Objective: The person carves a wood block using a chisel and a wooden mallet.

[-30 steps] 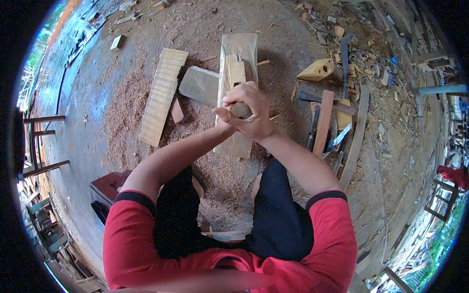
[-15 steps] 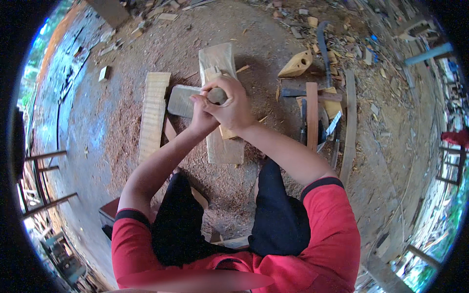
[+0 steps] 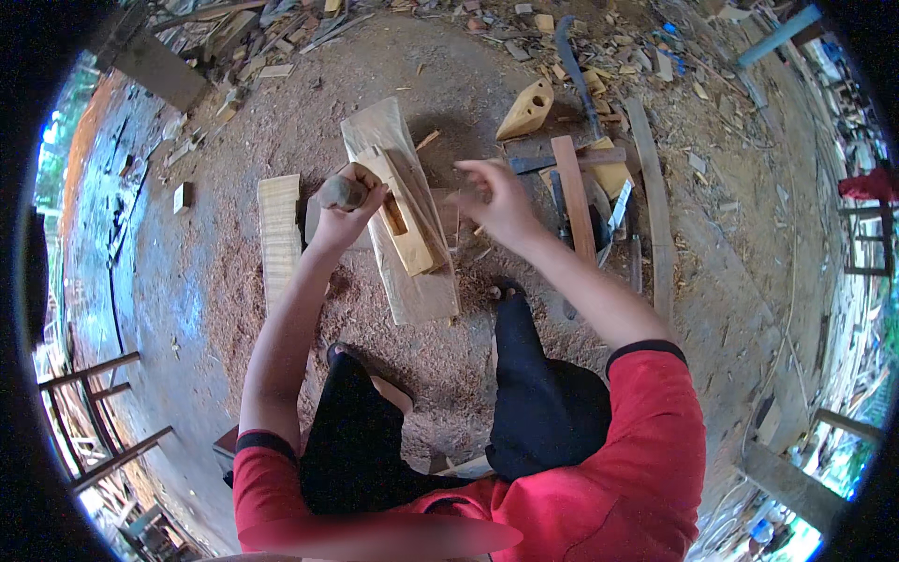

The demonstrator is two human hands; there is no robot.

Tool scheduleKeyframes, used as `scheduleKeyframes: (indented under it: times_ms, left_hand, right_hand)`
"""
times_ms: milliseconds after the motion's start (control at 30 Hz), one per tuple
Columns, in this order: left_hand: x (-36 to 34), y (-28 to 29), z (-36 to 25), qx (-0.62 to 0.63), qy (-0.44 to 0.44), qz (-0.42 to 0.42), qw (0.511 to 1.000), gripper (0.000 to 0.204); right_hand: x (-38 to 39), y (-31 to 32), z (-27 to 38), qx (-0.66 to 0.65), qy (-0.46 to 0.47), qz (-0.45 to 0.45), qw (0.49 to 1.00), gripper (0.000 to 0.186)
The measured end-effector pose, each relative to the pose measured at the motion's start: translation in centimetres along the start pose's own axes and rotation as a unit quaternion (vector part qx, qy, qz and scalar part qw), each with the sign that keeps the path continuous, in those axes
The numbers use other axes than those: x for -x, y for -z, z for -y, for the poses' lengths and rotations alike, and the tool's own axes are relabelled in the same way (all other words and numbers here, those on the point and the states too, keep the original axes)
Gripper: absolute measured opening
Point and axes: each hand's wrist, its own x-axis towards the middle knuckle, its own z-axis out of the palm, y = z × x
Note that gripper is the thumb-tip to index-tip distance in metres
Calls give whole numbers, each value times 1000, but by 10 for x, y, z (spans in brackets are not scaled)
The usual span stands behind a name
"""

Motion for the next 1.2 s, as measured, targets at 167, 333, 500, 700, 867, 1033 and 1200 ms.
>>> scheduleKeyframes:
  times_ms: [167,333,500,700,867,1033,1200]
  left_hand:
    - [3,-12,6,10,10,24,1000,14]
    - [5,-7,9,-32,-5,13,999,15]
    - [8,-7,9,-5,18,-4,1000,14]
    - [7,-10,16,-12,21,-6,1000,14]
    - [4,-11,9,-17,15,-22,1000,13]
    - [-4,-9,14,10,-17,-25,1000,12]
    - [-4,-3,-4,42,40,13,998,10]
  right_hand:
    - [65,54,-166,252,-279,-109,920,57]
    - [91,61,-177,356,-394,-53,846,64]
    - [82,56,-158,371,-486,-32,791,63]
    - [84,53,-167,419,-484,47,767,61]
    - [82,67,-176,353,-442,-56,822,53]
    - [66,104,-146,160,-342,-80,922,66]
    - [53,114,10,-10,-84,-61,995,63]
